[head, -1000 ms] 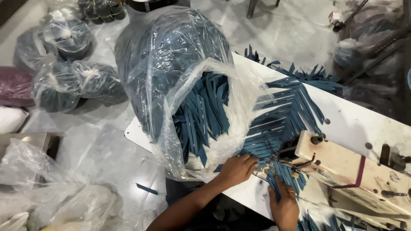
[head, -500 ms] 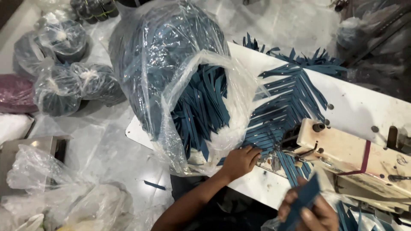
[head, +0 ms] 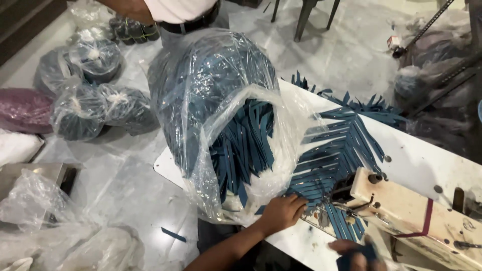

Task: Stitching small blue fabric shoe components using an industrial sewing machine.

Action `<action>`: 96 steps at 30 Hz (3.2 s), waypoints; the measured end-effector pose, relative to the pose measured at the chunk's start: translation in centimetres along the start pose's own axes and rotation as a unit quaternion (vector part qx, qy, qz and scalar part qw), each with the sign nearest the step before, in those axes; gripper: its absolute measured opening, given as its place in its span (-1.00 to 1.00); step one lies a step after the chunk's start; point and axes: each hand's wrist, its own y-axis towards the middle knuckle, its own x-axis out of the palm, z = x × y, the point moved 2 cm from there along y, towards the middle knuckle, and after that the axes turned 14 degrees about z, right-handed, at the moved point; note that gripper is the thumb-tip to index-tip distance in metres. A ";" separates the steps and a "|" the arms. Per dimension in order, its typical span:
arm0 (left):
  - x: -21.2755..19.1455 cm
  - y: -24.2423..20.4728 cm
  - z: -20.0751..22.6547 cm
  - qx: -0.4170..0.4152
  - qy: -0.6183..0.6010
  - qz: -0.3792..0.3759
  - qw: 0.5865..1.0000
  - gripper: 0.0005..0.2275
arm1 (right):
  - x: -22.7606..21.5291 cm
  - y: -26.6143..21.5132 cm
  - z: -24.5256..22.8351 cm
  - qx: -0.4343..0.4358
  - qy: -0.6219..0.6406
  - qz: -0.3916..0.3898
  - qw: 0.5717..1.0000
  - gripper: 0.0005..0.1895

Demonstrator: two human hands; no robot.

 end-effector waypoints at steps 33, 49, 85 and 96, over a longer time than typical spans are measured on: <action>2.7 -1.4 -1.6 -0.055 0.012 -0.120 0.991 -0.77 | 5.9 2.5 -12.2 0.127 -0.129 -0.002 0.984 -0.47; 3.5 0.2 0.9 -0.060 0.032 -0.097 0.993 -0.75 | 8.2 2.9 -5.3 -0.076 -0.317 0.024 0.945 -0.65; 8.5 1.7 -0.1 -0.037 0.080 -0.157 0.984 -0.55 | 9.6 6.6 -2.0 -0.119 -0.360 -0.013 0.925 -0.79; 8.3 2.8 -0.3 -0.046 0.084 -0.110 0.989 -0.56 | 9.6 7.2 -0.2 -0.143 -0.399 -0.033 0.905 -0.89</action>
